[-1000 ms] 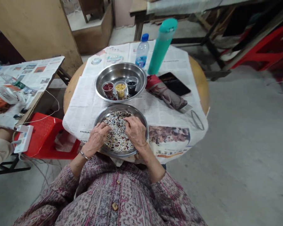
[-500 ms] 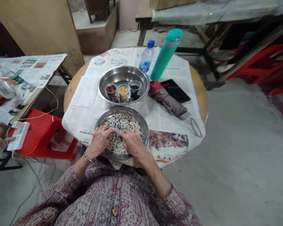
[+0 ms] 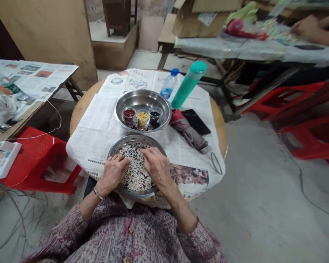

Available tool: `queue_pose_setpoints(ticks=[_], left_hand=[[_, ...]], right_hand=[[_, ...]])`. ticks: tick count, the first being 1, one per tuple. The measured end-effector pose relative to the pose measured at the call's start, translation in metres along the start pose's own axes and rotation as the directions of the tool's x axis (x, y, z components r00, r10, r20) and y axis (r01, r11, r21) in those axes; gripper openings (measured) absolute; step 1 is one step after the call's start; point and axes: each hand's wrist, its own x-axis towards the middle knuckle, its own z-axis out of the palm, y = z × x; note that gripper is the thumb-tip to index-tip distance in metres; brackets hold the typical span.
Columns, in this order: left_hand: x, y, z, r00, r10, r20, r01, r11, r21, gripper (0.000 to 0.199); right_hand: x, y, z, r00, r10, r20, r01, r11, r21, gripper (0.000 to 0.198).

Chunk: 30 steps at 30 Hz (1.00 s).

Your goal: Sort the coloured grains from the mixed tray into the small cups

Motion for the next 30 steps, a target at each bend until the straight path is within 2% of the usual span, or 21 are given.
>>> queue_pose_setpoints(ticks=[3,6,10,14,17,21,30], left_hand=[[0.001,-0.002,0.005,1.000,0.000,-0.005,0.000,1.000,0.001,0.014],[0.000,-0.003,0.008,1.000,-0.001,-0.026,0.001,1.000,-0.002,0.014],[-0.001,-0.004,0.008,0.999,0.018,-0.026,-0.018,1.000,-0.007,0.014],[-0.002,-0.003,0.006,1.000,0.014,-0.008,-0.014,1.000,0.015,0.014],[-0.001,-0.002,0.007,1.000,0.013,-0.005,-0.013,1.000,0.014,0.015],[-0.001,-0.002,0.009,1.000,0.012,-0.001,-0.012,1.000,0.008,0.014],[-0.001,0.001,0.001,0.999,0.005,0.036,-0.005,1.000,0.008,0.014]], right_hand=[[0.032,0.011,-0.022,0.979,0.128,-0.162,-0.127,0.992,0.018,0.023],[0.077,0.029,-0.039,0.951,0.231,-0.205,-0.245,0.968,-0.046,0.024],[0.136,0.056,-0.043,0.924,0.368,-0.108,-0.382,0.906,-0.181,0.025],[0.175,0.075,-0.032,0.913,0.402,0.071,-0.365,0.881,-0.300,0.024],[0.188,0.084,-0.023,0.893,0.417,0.169,-0.333,0.865,-0.375,0.025],[0.195,0.093,-0.013,0.881,0.416,0.225,-0.301,0.860,-0.411,0.024],[0.190,0.113,0.003,0.931,0.332,0.150,-0.261,0.895,-0.361,0.015]])
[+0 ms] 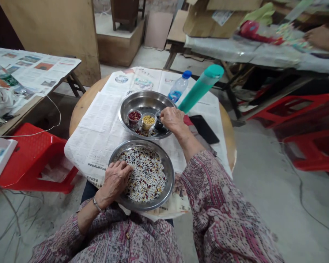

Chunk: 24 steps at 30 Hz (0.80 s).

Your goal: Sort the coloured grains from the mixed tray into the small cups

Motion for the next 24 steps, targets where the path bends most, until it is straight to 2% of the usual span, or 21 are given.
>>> queue_pose_setpoints(ticks=[4,7,10,12,16,19,22,24], left_hand=[[0.000,0.000,0.001,1.000,0.002,-0.002,-0.002,1.000,-0.004,0.015],[0.000,-0.001,0.002,1.000,-0.001,-0.003,0.001,1.000,0.000,0.016],[0.000,-0.001,0.002,1.000,0.007,-0.011,-0.007,1.000,-0.007,0.017],[0.000,-0.001,0.001,1.000,0.011,-0.010,-0.011,1.000,-0.013,0.018],[0.001,0.000,0.001,1.000,-0.004,-0.013,0.004,1.000,-0.021,0.015],[0.001,0.000,0.000,1.000,-0.007,-0.026,0.006,1.000,-0.028,0.016],[0.000,0.001,0.000,0.999,0.002,-0.044,-0.003,1.000,-0.019,0.018],[0.000,0.001,0.000,0.999,0.001,-0.050,-0.001,1.000,-0.010,0.017]], right_hand=[[-0.003,-0.001,0.000,0.998,0.006,-0.066,-0.005,1.000,0.026,0.015],[-0.015,-0.006,-0.010,0.987,0.031,-0.156,-0.019,0.997,0.074,0.016],[-0.044,-0.013,-0.025,0.966,0.045,-0.253,-0.010,0.990,0.140,0.018],[-0.075,-0.018,-0.032,0.962,0.005,-0.274,0.043,0.985,0.168,0.017],[-0.151,-0.031,-0.025,0.964,-0.229,-0.138,0.255,0.943,0.214,0.011],[-0.202,-0.045,-0.006,0.911,-0.413,0.013,0.395,0.878,0.270,0.013],[-0.230,-0.060,0.015,0.851,-0.516,0.100,0.478,0.839,0.259,0.014],[-0.234,-0.066,0.025,0.845,-0.522,0.114,0.495,0.846,0.200,0.014]])
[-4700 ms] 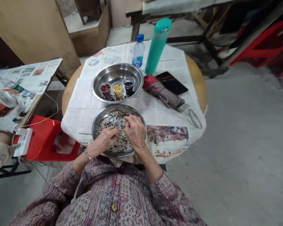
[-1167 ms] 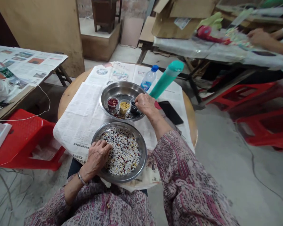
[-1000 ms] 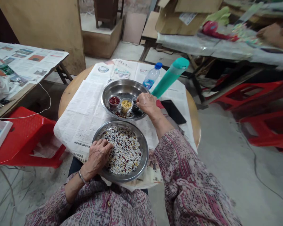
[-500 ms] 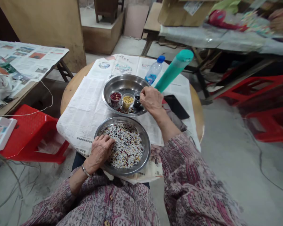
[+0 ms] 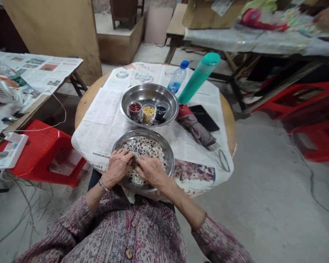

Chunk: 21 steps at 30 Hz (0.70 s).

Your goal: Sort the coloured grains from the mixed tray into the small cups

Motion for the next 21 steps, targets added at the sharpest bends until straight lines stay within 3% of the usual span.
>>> queue_pose_setpoints(ticks=[3,7,9,12,14,17,21], left_hand=[[0.000,0.000,0.001,1.000,-0.005,-0.008,0.005,1.000,-0.007,0.014],[-0.001,0.001,-0.001,0.998,-0.015,-0.056,0.014,1.000,-0.010,0.013],[-0.001,0.001,-0.003,0.997,0.003,-0.081,-0.003,1.000,-0.004,0.032],[0.000,0.001,-0.006,0.997,0.040,-0.059,-0.039,0.999,0.022,0.057],[0.002,-0.001,-0.005,0.998,0.064,-0.020,-0.063,0.998,0.030,0.046],[0.004,-0.003,-0.001,0.997,0.074,-0.002,-0.074,0.997,0.009,0.013],[0.005,-0.006,0.005,0.999,0.028,-0.026,-0.029,0.999,-0.038,0.021]], right_hand=[[0.007,0.007,0.008,0.990,0.112,-0.086,-0.120,0.988,-0.096,0.015],[0.008,0.025,0.009,0.913,0.311,-0.263,-0.355,0.924,-0.140,0.014],[0.005,0.027,0.010,0.886,0.344,-0.312,-0.396,0.910,-0.120,0.013],[-0.001,0.023,0.015,0.895,0.315,-0.317,-0.338,0.941,-0.018,0.019],[-0.002,0.019,0.022,0.926,0.252,-0.282,-0.243,0.968,0.065,0.020],[0.001,0.018,0.031,0.951,0.175,-0.256,-0.135,0.977,0.168,0.020],[0.004,0.024,0.033,0.900,0.226,-0.373,-0.140,0.960,0.244,0.034]])
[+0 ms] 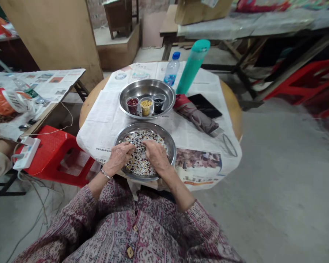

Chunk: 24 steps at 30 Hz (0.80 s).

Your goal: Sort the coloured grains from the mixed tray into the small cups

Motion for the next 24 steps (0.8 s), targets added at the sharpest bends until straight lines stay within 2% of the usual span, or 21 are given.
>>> queue_pose_setpoints(ticks=[3,7,11,13,16,17,21,24], left_hand=[[-0.002,0.001,-0.004,1.000,0.019,-0.012,-0.018,1.000,0.012,0.028],[-0.010,0.013,-0.019,0.998,0.069,0.008,-0.070,0.995,0.075,0.028],[-0.018,0.033,-0.025,0.981,0.140,0.137,-0.151,0.986,0.074,0.069],[-0.017,0.041,-0.019,0.970,0.162,0.180,-0.176,0.983,0.062,0.062],[-0.005,0.044,-0.006,0.974,0.141,0.175,-0.156,0.985,0.071,0.025],[0.001,0.043,-0.003,0.977,0.129,0.173,-0.143,0.987,0.070,0.020],[0.028,0.033,0.002,0.987,0.101,0.122,-0.105,0.994,0.029,0.028],[0.044,0.025,0.000,0.993,0.100,0.056,-0.101,0.995,0.004,0.034]], right_hand=[[-0.001,0.004,-0.010,0.998,0.010,-0.069,-0.011,1.000,-0.019,0.043],[-0.015,0.004,-0.029,1.000,-0.022,0.013,0.023,0.995,-0.096,0.041],[-0.035,0.003,-0.033,0.993,-0.029,0.115,0.050,0.981,-0.189,0.035],[-0.042,0.005,-0.027,0.990,-0.055,0.132,0.079,0.980,-0.184,0.036],[-0.040,0.009,-0.016,0.992,-0.040,0.123,0.058,0.987,-0.147,0.029],[-0.037,0.010,-0.012,0.993,-0.019,0.114,0.035,0.990,-0.137,0.027],[-0.013,0.011,-0.005,0.995,0.061,0.073,-0.053,0.994,-0.099,0.030],[0.001,0.009,-0.006,0.994,0.108,-0.014,-0.109,0.989,-0.096,0.038]])
